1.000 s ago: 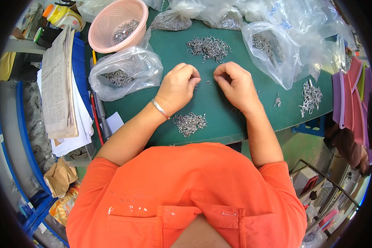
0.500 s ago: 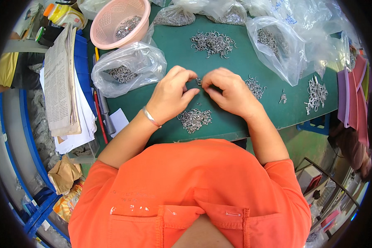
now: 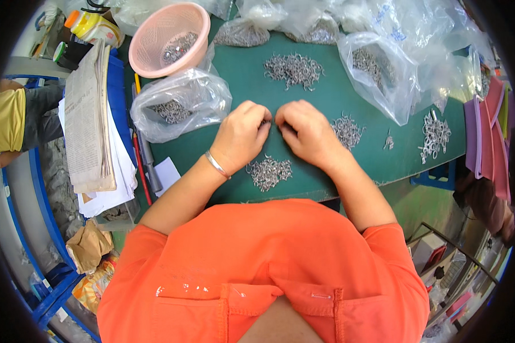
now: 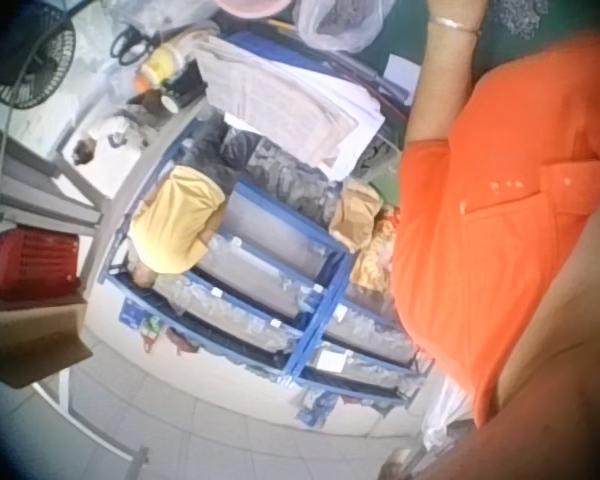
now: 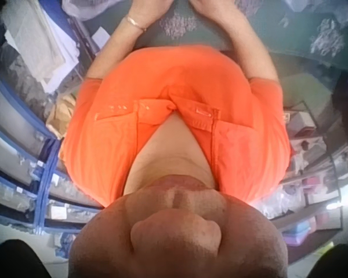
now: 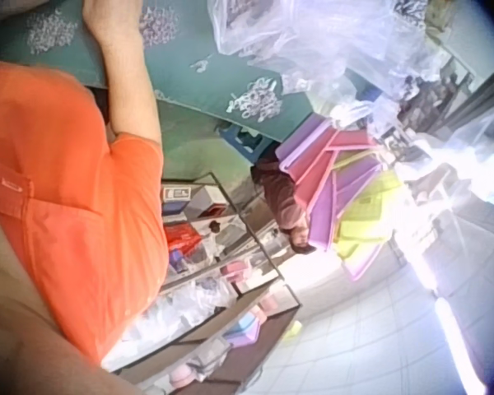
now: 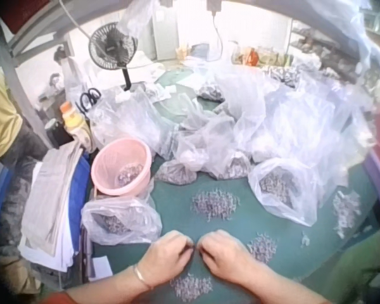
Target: The person sorts small metal components on a green work surface by hand, moving them into piles and plastic bags.
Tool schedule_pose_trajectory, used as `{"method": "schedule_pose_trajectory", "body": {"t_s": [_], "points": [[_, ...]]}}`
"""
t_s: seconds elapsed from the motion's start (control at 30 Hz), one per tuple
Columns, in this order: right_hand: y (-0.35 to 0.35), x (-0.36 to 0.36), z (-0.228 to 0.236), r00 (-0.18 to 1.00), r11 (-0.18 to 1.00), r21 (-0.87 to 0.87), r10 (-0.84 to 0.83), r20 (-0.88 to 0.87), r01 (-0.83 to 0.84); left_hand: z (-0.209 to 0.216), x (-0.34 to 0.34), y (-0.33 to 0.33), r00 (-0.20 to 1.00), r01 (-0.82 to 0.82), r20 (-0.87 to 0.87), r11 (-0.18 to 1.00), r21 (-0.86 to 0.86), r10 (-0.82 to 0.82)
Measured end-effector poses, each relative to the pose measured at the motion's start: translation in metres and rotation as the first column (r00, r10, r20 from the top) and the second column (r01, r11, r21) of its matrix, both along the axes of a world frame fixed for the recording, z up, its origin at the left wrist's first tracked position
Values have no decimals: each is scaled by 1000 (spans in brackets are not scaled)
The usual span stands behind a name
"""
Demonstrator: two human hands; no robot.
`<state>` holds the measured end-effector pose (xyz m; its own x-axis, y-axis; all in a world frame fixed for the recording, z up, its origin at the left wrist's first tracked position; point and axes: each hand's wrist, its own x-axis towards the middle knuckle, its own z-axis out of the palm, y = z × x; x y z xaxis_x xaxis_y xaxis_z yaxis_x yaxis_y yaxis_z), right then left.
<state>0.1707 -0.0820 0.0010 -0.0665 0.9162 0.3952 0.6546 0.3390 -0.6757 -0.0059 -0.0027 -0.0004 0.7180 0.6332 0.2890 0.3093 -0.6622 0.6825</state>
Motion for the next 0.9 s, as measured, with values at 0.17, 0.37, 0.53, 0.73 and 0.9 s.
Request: {"method": "schedule_pose_trajectory", "body": {"t_s": [0.17, 0.37, 0.53, 0.73, 0.9], "points": [[-10, -10, 9, 997, 996, -45, 74, 8, -74, 6, -4, -3, 997, 77, -3, 997, -7, -77], [-33, -7, 15, 986, 987, -108, 108, -125, -122, 24, -29, -16, 955, 250, -81, 922, -296, -285], [-25, 1, 28, 979, 966, -161, 191, -77, -201, 19, -25, -19, 988, 150, -5, 956, -251, -156], [-3, 6, 41, 1000, 999, -51, 17, 4, -17, 6, -22, -21, 1000, 6, -2, 955, -298, -7], [-2, -20, 37, 993, 996, -40, 76, -95, -81, 7, -20, -20, 997, -9, -71, 977, -213, -6]]}}
